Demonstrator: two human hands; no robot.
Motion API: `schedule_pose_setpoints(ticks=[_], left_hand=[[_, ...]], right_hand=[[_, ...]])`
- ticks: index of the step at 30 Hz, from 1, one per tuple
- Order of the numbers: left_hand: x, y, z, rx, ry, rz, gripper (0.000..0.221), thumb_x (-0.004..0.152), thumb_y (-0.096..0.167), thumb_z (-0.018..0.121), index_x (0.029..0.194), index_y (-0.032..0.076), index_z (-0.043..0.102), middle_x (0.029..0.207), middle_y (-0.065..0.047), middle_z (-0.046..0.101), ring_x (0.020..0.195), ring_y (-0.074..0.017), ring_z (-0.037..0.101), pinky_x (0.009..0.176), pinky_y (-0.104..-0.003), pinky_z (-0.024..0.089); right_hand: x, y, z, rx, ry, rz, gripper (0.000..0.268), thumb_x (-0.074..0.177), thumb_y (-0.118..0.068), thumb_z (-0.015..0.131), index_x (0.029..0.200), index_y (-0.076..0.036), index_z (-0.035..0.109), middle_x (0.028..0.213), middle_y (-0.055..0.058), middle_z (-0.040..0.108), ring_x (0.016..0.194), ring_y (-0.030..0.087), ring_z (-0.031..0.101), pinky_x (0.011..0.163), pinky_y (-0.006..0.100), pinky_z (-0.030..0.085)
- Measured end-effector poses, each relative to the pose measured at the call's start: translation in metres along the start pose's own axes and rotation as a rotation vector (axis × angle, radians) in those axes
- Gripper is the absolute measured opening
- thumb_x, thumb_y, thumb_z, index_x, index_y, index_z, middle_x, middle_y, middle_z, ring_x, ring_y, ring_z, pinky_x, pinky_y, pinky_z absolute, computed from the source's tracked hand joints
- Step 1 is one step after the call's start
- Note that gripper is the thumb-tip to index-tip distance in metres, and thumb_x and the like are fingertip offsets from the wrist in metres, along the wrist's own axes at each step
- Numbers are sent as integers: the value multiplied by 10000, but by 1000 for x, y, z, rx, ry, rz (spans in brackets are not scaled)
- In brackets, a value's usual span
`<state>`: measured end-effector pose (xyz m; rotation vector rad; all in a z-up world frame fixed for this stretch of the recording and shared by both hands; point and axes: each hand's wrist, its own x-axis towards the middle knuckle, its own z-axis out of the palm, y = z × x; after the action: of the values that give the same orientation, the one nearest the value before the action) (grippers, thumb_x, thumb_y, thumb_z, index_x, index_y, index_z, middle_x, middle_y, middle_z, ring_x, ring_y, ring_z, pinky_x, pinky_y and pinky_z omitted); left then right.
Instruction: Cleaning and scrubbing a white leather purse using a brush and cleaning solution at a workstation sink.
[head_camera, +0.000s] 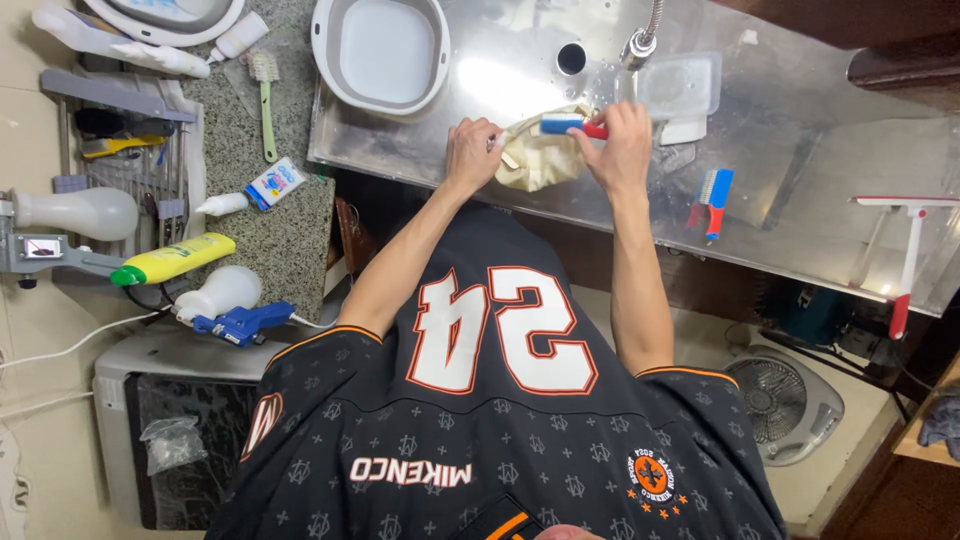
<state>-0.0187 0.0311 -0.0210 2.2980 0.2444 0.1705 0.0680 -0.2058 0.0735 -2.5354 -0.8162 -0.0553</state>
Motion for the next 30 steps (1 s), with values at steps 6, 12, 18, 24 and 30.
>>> schedule_pose_setpoints(ticks=[6,12,18,24,30], left_hand=[[30,22,1,60,-117,75,127,806,146,725,906,75,758,891,-89,711,907,-321,645,816,-474,474],[56,37,18,124,-269,52,141,859,187,721,895,78,803,868,-170,741,839,-365,711,775,-473,556],[55,-40,61,-156,-378,-240,204,835,199,744,985,95,834,807,-90,764,750,-225,712,701,-356,555],[9,-12,70,-664,-124,-527,256,890,205,774,1058,17,816,695,25,647,627,-66,529,570,-256,434],[-24,-14,118,-862,190,-528,268,952,202,748,1116,-8,775,816,19,709,687,-47,583,605,-220,481]], right_hand=[[-62,41,59,332,249,632,403,927,-397,839,882,-29,680,688,52,553,651,187,502,619,376,406],[-77,-20,79,431,305,774,521,703,-395,949,791,15,640,601,-11,520,565,116,450,509,339,402],[-85,59,100,641,335,777,299,818,-305,855,860,-28,751,630,-30,656,594,74,505,536,321,415],[-33,42,76,469,522,769,422,784,-275,904,1027,7,704,629,-6,553,560,86,472,502,315,399],[-33,-48,47,785,436,851,380,790,-266,886,987,-14,680,655,-25,595,578,75,474,519,324,381]])
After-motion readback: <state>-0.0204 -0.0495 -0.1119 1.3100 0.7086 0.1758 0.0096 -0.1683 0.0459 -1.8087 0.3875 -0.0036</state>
